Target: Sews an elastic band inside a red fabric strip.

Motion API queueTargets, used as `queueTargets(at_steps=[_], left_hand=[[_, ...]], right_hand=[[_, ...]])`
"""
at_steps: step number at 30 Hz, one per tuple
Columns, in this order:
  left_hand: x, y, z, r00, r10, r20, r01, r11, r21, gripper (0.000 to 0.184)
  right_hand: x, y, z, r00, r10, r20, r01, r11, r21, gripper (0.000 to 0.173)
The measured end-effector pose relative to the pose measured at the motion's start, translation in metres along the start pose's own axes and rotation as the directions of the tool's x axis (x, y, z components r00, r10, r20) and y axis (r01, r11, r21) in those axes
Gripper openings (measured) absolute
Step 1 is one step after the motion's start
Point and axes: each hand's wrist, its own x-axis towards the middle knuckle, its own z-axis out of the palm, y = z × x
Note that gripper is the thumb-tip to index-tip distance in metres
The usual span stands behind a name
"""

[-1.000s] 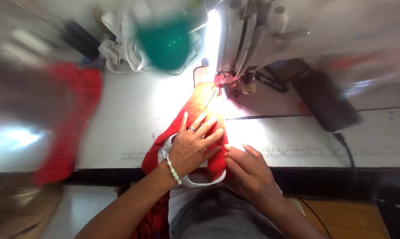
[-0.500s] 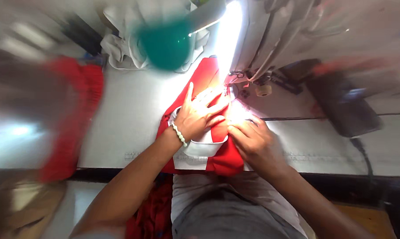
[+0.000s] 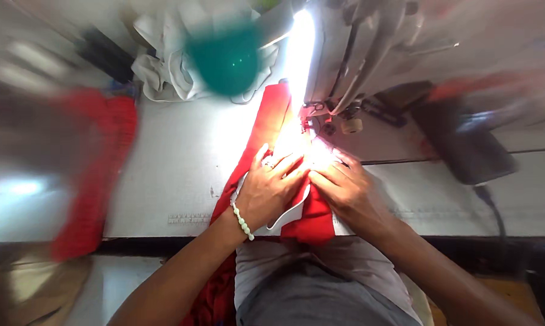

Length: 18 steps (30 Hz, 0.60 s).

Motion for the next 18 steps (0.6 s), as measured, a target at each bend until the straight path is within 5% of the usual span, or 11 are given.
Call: queueTargets(at_steps=[18], left_hand=[[0.038, -0.040, -0.007, 0.999, 0.023, 0.024, -0.022, 0.998, -0.062, 0.028]], right_hand=[[0.036, 0.031, 0.016, 0.999, 0.018, 0.043, -0.018, 1.000, 0.005, 0.023]])
